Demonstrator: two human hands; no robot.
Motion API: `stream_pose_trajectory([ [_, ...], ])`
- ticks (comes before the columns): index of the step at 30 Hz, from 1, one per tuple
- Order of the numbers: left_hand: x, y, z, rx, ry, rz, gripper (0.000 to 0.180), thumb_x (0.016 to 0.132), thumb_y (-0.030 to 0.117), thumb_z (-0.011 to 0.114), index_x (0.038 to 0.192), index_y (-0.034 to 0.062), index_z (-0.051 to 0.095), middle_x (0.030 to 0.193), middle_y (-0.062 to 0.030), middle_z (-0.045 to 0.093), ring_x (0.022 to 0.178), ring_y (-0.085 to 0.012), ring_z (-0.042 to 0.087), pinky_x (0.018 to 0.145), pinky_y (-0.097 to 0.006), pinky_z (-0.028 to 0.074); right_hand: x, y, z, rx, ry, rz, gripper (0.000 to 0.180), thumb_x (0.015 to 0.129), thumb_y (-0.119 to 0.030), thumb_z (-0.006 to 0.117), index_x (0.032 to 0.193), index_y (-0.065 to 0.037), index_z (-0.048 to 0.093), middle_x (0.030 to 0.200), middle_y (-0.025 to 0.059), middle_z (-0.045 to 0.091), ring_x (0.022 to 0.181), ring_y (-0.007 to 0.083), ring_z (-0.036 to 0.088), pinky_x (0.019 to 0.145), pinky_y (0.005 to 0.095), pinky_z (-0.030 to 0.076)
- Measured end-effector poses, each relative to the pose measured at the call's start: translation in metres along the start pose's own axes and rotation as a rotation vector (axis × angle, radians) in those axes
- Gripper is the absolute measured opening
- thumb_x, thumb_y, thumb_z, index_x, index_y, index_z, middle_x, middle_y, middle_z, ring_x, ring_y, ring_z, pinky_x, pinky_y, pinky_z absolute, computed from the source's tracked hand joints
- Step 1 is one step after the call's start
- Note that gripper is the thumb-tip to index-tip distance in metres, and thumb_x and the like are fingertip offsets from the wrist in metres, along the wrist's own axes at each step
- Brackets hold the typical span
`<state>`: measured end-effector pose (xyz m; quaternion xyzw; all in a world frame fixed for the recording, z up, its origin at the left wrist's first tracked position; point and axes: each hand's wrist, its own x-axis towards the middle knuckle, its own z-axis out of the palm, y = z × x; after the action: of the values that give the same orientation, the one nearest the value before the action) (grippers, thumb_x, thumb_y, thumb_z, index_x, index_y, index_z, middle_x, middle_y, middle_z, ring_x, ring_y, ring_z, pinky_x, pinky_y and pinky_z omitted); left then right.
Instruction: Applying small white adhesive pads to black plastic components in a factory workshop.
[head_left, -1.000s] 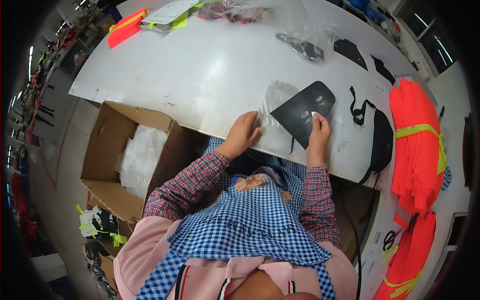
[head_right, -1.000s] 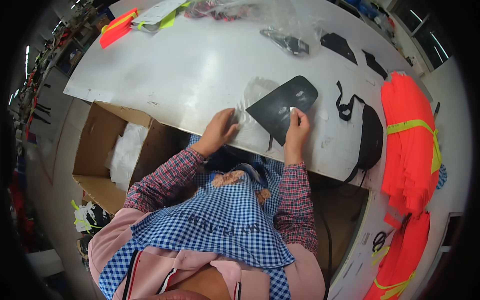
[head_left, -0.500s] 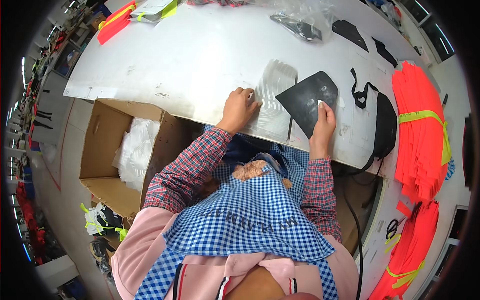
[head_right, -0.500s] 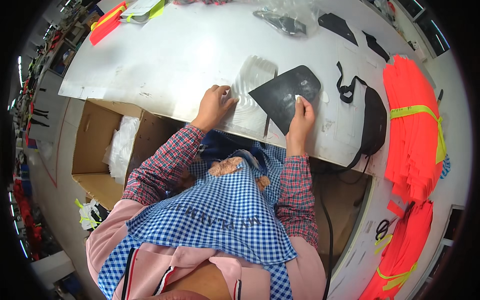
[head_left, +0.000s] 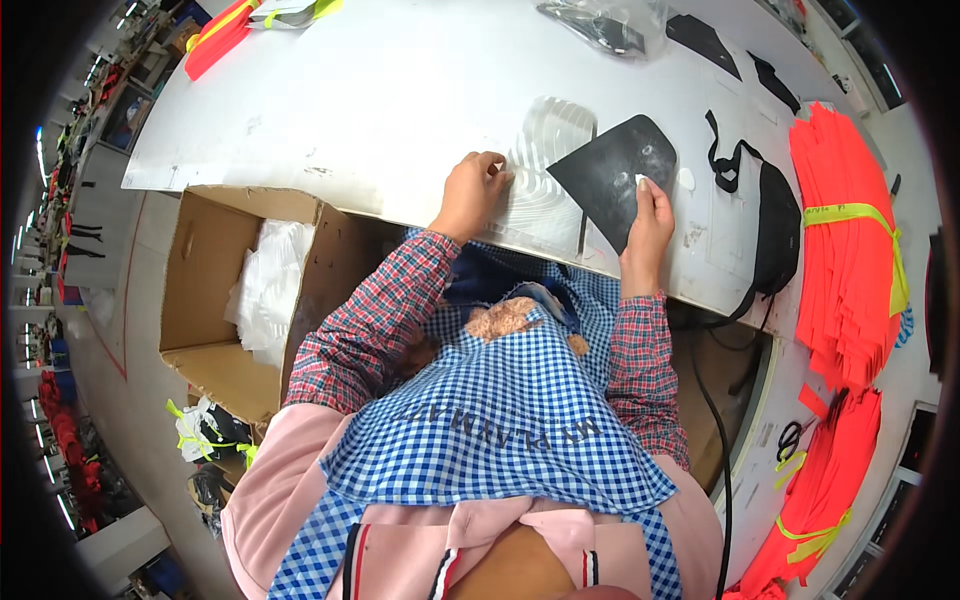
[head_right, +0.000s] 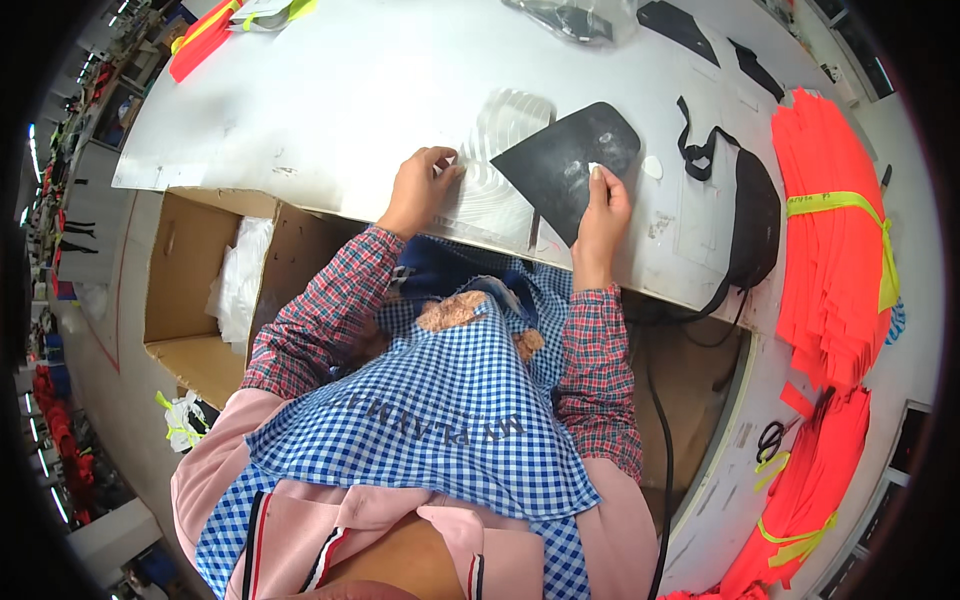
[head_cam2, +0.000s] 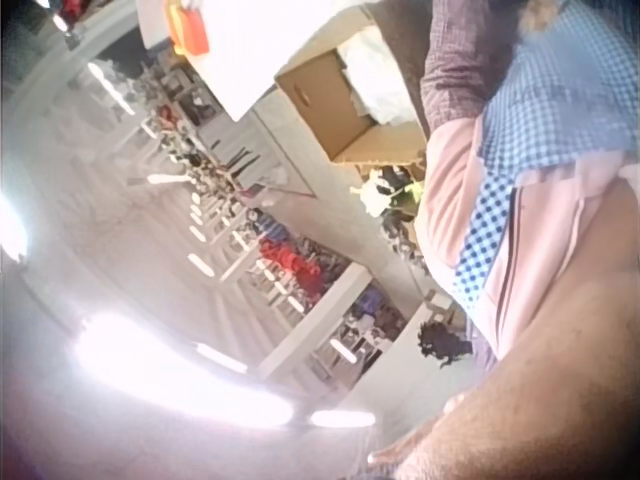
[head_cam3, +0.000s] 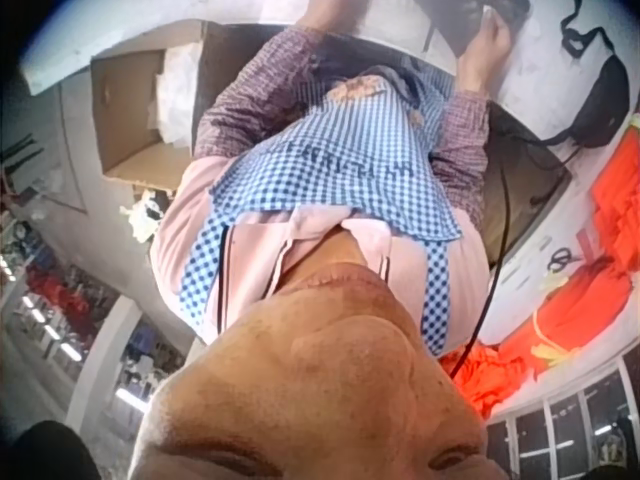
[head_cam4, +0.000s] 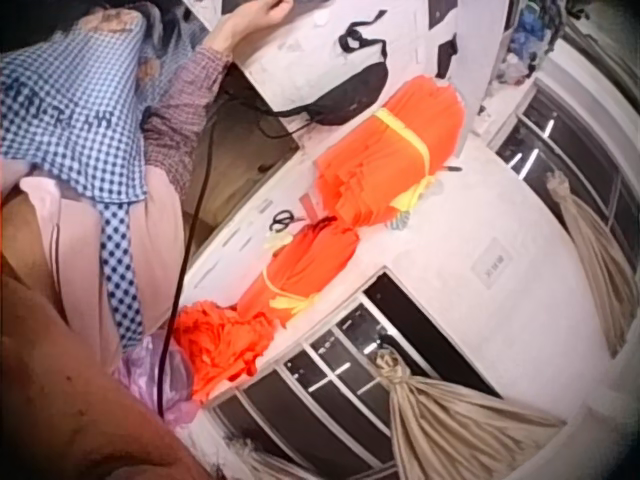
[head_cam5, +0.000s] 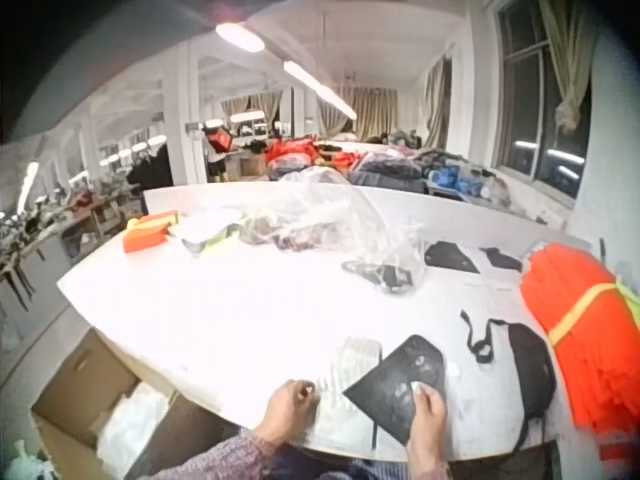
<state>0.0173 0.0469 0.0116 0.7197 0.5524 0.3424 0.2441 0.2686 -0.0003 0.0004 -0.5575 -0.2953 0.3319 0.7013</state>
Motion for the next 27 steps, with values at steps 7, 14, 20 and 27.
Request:
stream_pose_trajectory([
  [7, -0.017, 0.014, -0.014, 0.104, -0.004, 0.366, 0.030, 0.086, 0.015, 0.072, 0.112, -0.0005, 0.068, 0.114, -0.0187, 0.065, 0.102, -0.0341, 0.063, 0.089, -0.038, 0.053, -0.001, -0.001, 0.000, -0.002, 0.014, 0.031, 0.028, 0.098, -0.017, 0.063, 0.116, 0.004, 0.065, 0.110, 0.0065, 0.066, 0.103, 0.0124, 0.059, 0.094, 0.0247, 0.045],
  [14, -0.030, 0.022, -0.025, 0.165, -0.363, 0.533, 0.025, 0.086, 0.016, 0.070, 0.106, 0.0014, 0.070, 0.117, -0.0114, 0.067, 0.106, -0.0300, 0.064, 0.090, -0.037, 0.054, 0.000, -0.004, 0.000, 0.012, 0.022, 0.060, 0.030, 0.098, -0.018, 0.064, 0.119, 0.004, 0.065, 0.114, 0.0073, 0.066, 0.106, 0.0134, 0.059, 0.096, 0.0250, 0.044],
  [20, -0.030, 0.021, -0.027, 0.227, -0.368, 0.618, 0.023, 0.088, 0.018, 0.067, 0.105, 0.0030, 0.070, 0.116, -0.0099, 0.068, 0.104, -0.0277, 0.065, 0.088, -0.036, 0.055, -0.001, -0.007, 0.000, 0.019, 0.058, 0.064, 0.026, 0.097, -0.016, 0.064, 0.114, 0.004, 0.066, 0.108, 0.0061, 0.067, 0.101, 0.0123, 0.060, 0.092, 0.0248, 0.046],
  [27, -0.032, 0.017, -0.026, 0.322, -0.374, 0.715, 0.023, 0.091, 0.021, 0.065, 0.106, 0.0042, 0.070, 0.119, -0.0119, 0.067, 0.111, -0.0280, 0.065, 0.091, -0.036, 0.055, -0.001, -0.004, -0.003, 0.065, 0.056, 0.077, 0.026, 0.097, -0.016, 0.064, 0.114, 0.004, 0.067, 0.107, 0.0061, 0.067, 0.101, 0.0123, 0.060, 0.093, 0.0250, 0.045],
])
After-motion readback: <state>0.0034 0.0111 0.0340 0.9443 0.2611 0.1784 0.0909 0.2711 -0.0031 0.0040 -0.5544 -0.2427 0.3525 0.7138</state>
